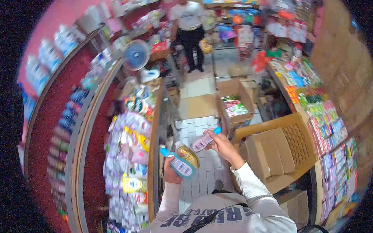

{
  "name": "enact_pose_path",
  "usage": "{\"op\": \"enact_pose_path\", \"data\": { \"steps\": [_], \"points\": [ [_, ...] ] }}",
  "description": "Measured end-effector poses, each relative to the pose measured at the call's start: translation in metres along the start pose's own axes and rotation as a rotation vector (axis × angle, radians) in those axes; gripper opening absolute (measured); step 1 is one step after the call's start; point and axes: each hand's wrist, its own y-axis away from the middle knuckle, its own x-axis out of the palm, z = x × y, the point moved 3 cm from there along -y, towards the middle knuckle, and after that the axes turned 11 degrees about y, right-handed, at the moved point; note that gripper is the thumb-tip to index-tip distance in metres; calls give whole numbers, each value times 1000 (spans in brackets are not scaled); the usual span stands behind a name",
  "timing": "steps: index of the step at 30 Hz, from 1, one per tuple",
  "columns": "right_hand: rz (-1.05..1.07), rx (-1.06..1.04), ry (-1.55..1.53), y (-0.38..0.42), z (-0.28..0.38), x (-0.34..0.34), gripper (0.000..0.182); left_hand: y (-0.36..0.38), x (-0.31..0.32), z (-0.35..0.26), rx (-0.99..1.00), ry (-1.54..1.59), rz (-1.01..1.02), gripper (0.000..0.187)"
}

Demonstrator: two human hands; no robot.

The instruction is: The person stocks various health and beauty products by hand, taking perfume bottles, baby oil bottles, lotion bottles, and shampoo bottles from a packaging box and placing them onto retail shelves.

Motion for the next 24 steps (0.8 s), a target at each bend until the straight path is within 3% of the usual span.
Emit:
{"op": "enact_pose_path", "data": {
  "steps": [3, 4, 8, 12, 15, 16, 19, 22, 24],
  "points": [
    [221, 33, -9, 11, -11, 62, 36, 53, -34, -11, -32, 120, -14, 50],
    [256, 66, 35, 16, -17, 83, 35, 73, -44, -17, 37, 76, -16, 53],
    [425, 131, 263, 55, -32, 159, 29, 165, -83, -32, 138, -11, -202, 45],
    [835, 173, 308, 93, -32, 234, 24, 242, -113, -37, 162, 67, -329, 50],
    [1074, 86, 303, 117, -36, 291, 25, 292, -125, -35, 222, 19, -307, 53],
    [1137, 96, 273, 125, -39, 306, 25, 301, -139, -36, 246, 5, -149, 55],
    [1331, 133, 189, 147, -41, 349, 27, 342, -145, -20, 476, 138, -164, 52],
    [1448, 155, 215, 169, -28, 386, 28, 369, -149, -13, 579, 466, 21, 51],
    [1508, 83, 253, 180, -26, 406, 31, 390, -134, -14, 652, 489, 11, 52]
  ]
}}
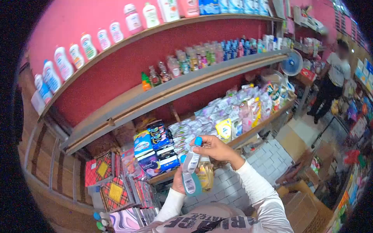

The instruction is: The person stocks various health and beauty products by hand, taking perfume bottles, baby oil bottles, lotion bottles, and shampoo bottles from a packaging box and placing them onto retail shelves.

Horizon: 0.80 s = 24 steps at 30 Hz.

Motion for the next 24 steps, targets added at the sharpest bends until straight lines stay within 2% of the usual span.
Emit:
{"op": "enact_pose_path", "data": {
  "steps": [4, 7, 12, 16, 19, 22, 24],
  "points": [
    [101, -24, -60, -26, 23, 24, 38, 21, 5, -15, 132, -5, -9, 51],
    [173, 101, -31, -41, 34, 34, 30, 32, 14, -24, 228, -15, 13, 50],
    [191, 37, 145, -84, 46, 54, 25, 44, 51, -44, 422, -91, -15, 44],
    [320, -6, 202, -122, 67, 60, 25, 51, 63, -76, 587, -135, -25, 42],
    [308, -141, 203, -154, 85, 62, 18, 58, 76, -102, 749, -157, -92, 34],
    [194, -212, 213, -190, 114, 57, 22, 68, 71, -140, 861, -243, -40, 29],
    [102, -324, 264, -218, 137, 52, 26, 72, 70, -164, 939, -231, -100, 31]
  ]
}}
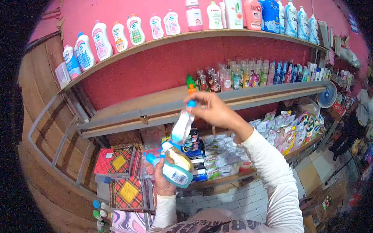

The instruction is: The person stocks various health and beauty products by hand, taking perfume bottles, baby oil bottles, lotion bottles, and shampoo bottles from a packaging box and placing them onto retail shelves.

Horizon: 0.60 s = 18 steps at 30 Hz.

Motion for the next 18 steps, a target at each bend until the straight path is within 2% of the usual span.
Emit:
{"op": "enact_pose_path", "data": {
  "steps": [3, 9, 10, 13, 18],
  "points": [
    [-172, -102, 242, -50, 6, -19, 30, -23, -4, -24, 54, 12, 14, 31],
    [-320, -178, 547, -137, -11, -32, 29, -58, 14, -68, 200, -38, 24, 32],
    [-324, -98, 514, -149, -19, -32, 31, -61, 17, -74, 218, -37, 33, 32],
    [-309, -196, 697, -184, -50, -37, 32, -72, 11, -82, 238, -17, 36, 31],
    [-236, -88, 813, -210, -75, -39, 32, -76, -8, -87, 268, 8, 24, 31]
  ]
}}
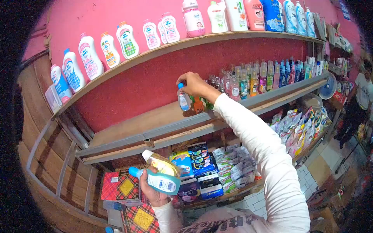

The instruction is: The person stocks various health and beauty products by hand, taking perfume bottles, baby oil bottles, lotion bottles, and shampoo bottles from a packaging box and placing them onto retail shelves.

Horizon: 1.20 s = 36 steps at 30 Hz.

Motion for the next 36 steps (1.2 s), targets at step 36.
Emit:
{"op": "enact_pose_path", "data": {
  "steps": [36],
  "points": [
    [317, 17, -9, -25, -36, 58, 30, -2, 0, 25, 35, -75, -98, 32]
  ]
}}
